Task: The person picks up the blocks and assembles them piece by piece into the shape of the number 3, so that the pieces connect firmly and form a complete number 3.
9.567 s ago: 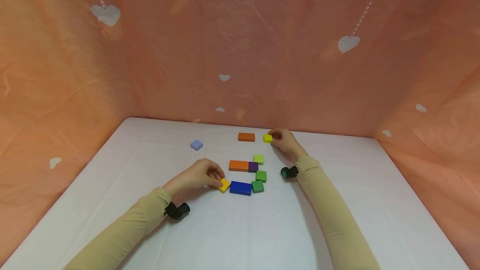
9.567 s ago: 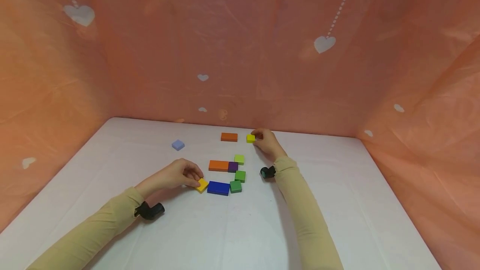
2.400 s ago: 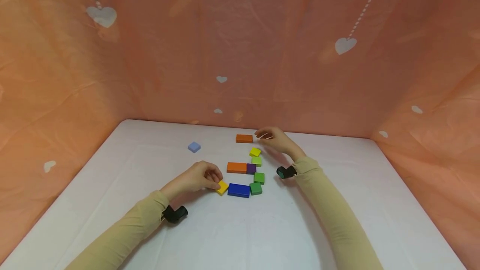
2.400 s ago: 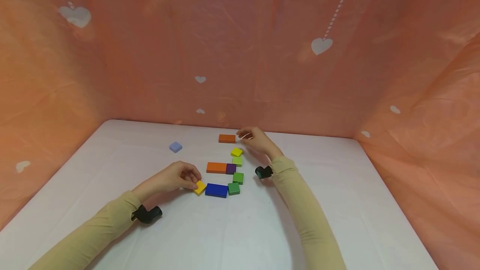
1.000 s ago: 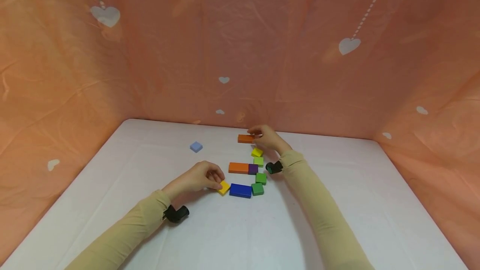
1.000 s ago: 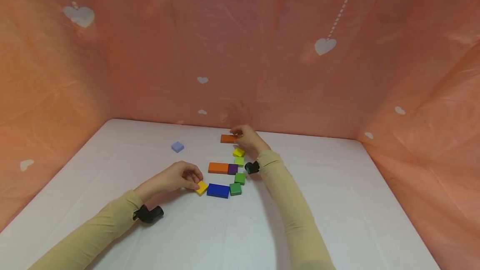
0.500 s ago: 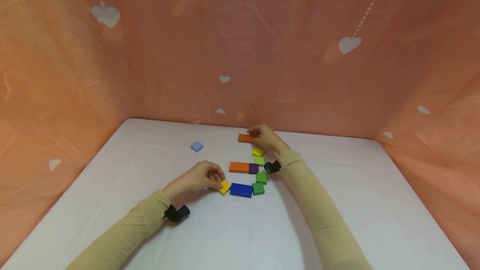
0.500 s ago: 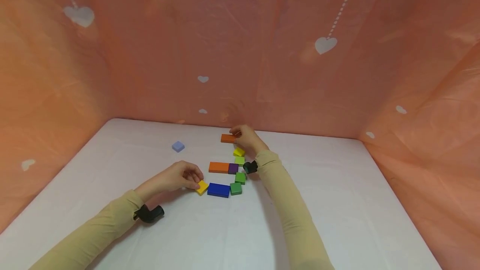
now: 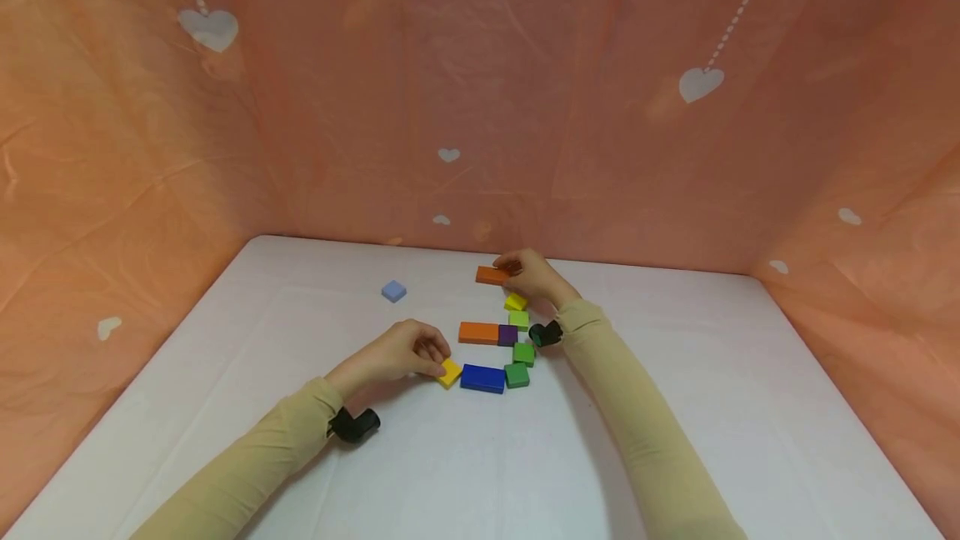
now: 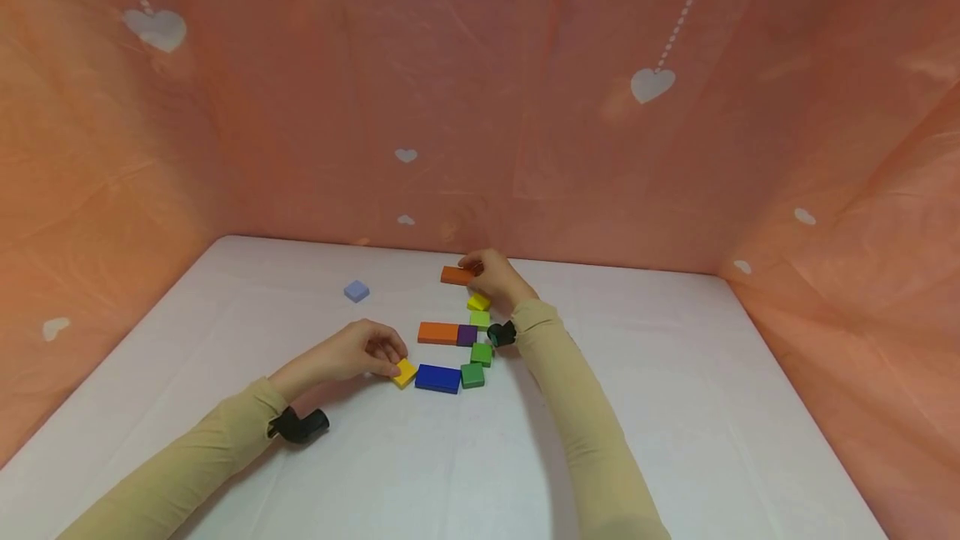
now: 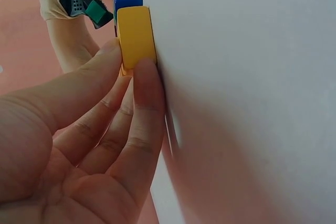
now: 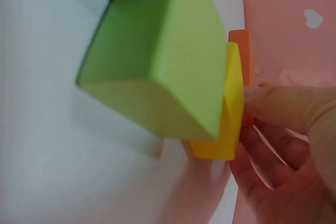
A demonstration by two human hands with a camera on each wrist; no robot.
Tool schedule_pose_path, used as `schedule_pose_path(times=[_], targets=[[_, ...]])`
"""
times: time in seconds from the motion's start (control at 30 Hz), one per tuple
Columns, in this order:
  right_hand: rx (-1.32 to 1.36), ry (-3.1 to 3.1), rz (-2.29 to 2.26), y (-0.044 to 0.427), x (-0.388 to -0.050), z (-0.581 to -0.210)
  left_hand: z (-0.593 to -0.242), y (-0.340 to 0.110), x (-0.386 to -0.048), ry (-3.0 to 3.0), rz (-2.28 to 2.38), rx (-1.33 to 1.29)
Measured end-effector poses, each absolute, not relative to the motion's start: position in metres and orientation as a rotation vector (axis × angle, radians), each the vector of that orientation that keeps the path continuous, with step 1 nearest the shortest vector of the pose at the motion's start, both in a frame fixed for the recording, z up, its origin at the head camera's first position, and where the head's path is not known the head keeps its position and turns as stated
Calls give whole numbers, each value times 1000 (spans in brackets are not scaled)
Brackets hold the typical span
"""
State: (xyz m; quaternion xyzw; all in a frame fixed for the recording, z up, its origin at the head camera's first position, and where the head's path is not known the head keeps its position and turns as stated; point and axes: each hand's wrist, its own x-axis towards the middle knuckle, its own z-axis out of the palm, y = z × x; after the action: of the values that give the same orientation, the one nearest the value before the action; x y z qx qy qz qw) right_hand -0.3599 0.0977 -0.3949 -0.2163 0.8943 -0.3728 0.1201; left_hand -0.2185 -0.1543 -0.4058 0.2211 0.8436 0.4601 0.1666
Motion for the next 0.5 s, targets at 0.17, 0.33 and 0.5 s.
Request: schedule_pose_path(times=[0.17, 0.33, 0.5], targets=[[-618, 2603, -1111, 98, -360, -396, -408, -155, -220, 2402, 1313, 643], [-658, 2613, -1100, 99, -360, -397, -409, -155, -220, 2403, 1320, 653], [-629, 2608, -1100, 100, -360, -397, -408, -156, -220, 2400, 1320, 647]])
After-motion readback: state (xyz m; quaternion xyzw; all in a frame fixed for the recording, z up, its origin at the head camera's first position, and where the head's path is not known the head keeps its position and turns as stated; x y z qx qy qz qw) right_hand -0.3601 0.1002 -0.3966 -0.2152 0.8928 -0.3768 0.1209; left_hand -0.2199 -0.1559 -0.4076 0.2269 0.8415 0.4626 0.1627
